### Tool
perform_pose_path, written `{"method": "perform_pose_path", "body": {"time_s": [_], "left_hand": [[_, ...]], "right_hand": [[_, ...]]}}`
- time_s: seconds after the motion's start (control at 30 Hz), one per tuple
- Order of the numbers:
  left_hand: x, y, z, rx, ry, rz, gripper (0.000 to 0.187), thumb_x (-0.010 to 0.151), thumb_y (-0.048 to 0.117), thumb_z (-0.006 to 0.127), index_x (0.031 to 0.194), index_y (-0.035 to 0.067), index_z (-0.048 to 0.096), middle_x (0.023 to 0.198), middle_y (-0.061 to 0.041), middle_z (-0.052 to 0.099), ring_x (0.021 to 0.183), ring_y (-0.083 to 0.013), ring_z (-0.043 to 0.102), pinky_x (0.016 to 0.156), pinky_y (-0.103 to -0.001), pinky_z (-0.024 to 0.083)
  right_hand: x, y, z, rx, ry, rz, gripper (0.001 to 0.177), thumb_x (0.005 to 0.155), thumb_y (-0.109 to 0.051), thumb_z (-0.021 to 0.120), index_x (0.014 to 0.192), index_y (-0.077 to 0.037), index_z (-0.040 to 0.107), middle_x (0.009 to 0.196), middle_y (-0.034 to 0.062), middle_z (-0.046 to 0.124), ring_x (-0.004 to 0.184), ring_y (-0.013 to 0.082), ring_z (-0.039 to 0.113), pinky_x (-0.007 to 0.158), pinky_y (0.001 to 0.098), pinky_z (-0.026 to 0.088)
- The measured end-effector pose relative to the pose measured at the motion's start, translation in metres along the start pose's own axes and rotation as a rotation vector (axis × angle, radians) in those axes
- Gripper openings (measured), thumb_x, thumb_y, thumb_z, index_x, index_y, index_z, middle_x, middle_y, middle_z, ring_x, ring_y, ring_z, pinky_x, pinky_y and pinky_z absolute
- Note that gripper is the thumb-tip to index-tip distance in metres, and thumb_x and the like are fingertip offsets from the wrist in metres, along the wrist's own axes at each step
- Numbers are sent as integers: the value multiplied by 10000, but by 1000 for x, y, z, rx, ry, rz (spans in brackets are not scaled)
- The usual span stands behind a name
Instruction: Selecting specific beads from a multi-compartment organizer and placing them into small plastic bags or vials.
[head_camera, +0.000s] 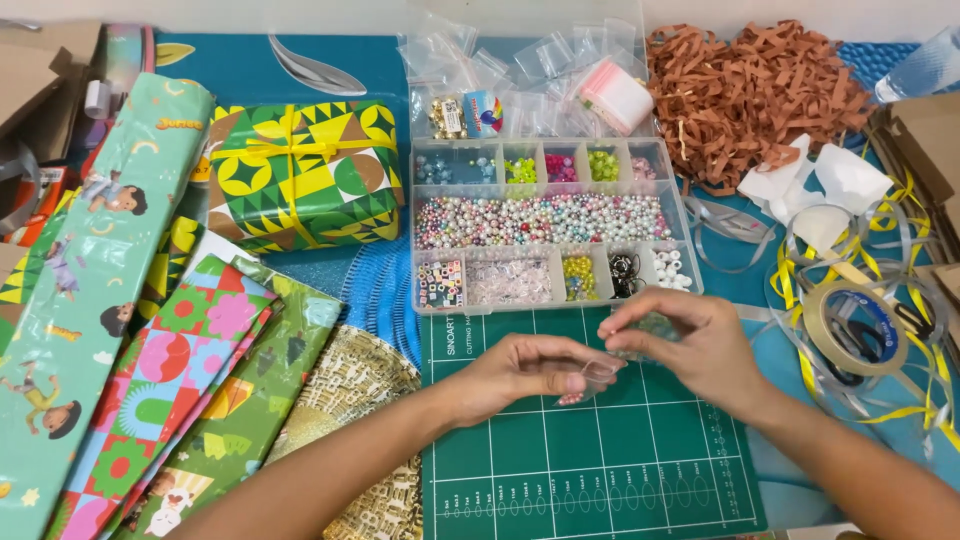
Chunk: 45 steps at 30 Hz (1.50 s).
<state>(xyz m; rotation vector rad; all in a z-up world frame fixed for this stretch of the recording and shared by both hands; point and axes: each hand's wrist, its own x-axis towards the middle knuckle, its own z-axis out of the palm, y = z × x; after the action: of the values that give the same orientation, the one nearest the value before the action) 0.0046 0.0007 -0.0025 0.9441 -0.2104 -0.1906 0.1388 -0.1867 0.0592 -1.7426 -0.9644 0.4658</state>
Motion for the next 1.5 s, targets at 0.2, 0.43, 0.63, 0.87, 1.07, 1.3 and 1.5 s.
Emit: {"method": "perform_pose_path", "body": {"time_s": [0.2,0.43,0.63,0.87,1.07,1.3,1.5], "left_hand": [[0,-8,-3,-13,31,-29,380,960,163,727,1288,-23,679,1225,-208,720,1156,-267,701,964,-320,561],[0,-11,-4,-43,58,-42,375,945,121,740,1285,-24,678,1207,-192,724,1153,-241,697,937,-313,579],[-1,-12,-5,-45,46,-42,368,953,125,734,1287,-21,680,1211,-195,725,1160,-243,692,937,-314,582],[-1,-12,-4,-50,48,-39,354,955,109,729,1279,-27,681,1198,-192,729,1160,-247,697,919,-306,587],[-2,-10,-3,-54,43,-35,368,955,98,731,1297,-25,674,1200,-189,729,1144,-229,702,913,-295,584],[-2,-10,-3,-61,38,-31,338,967,114,725,1276,-18,686,1199,-175,731,1150,-210,695,908,-279,580],[-1,0,2,-22,21,-26,379,966,159,726,1302,-11,677,1244,-213,712,1176,-263,692,966,-316,568]], "right_hand": [[-17,6,8,16,64,-218,185,755,49,801,917,-35,832,776,84,817,756,227,788,768,375,628],[-21,-6,11,-77,76,-330,206,811,55,746,972,-46,825,861,51,830,843,219,791,805,374,643],[-23,-4,11,-174,96,-441,234,826,90,712,985,-43,820,930,75,821,904,244,781,826,391,649],[-26,-3,15,-27,101,-204,359,818,64,721,1170,-4,744,894,89,840,886,228,795,845,418,640],[-28,-3,18,89,67,-129,399,829,74,696,1224,22,709,910,121,849,883,224,799,855,424,634],[-25,-6,18,71,94,-181,360,837,108,679,1190,46,715,1048,152,812,947,236,789,887,418,633],[-22,-6,15,24,124,-192,325,824,100,710,1141,35,741,1123,148,745,1020,249,763,895,408,628]]}}
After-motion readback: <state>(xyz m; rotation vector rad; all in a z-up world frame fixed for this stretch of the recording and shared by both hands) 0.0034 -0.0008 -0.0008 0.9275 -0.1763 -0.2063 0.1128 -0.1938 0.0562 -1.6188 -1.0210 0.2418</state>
